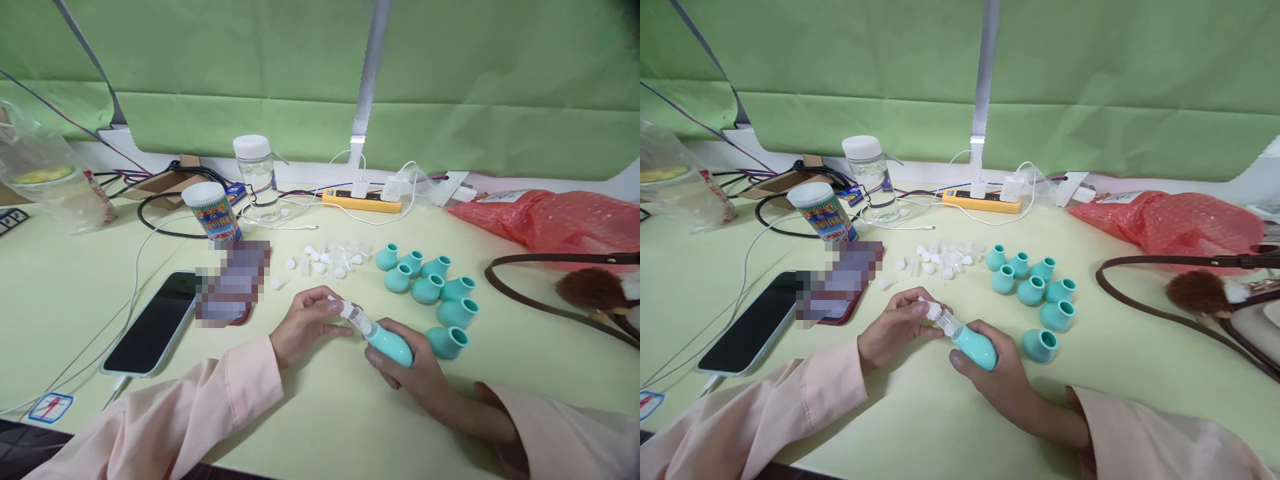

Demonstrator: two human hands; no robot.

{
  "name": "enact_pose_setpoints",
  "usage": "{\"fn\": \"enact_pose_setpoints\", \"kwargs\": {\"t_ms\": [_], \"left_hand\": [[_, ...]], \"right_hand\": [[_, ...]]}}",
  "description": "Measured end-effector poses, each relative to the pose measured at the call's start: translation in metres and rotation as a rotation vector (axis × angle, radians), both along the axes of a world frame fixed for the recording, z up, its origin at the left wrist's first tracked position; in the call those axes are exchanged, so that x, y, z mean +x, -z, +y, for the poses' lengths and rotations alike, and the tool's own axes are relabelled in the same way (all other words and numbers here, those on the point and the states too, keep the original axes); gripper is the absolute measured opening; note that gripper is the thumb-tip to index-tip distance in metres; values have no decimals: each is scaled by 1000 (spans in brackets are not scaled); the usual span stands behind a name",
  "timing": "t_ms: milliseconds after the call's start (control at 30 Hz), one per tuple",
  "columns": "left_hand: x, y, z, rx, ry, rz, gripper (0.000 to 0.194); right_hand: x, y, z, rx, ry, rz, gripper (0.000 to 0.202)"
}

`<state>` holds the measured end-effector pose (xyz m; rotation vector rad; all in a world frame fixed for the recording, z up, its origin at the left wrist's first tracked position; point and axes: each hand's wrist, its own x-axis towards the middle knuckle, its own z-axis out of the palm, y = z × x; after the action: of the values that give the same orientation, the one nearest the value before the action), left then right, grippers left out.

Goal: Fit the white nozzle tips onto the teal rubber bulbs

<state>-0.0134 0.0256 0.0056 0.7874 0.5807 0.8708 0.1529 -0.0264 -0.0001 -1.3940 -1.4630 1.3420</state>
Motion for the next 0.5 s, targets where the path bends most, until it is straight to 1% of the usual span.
{"fn": "enact_pose_setpoints", "kwargs": {"t_ms": [300,500], "left_hand": [[3,-1,-3,52,-92,145,14],[7,-2,-7,102,-141,191,18]], "right_hand": [[0,3,1,21,2,-36,19],[-1,5,0,23,31,-22,22]]}}
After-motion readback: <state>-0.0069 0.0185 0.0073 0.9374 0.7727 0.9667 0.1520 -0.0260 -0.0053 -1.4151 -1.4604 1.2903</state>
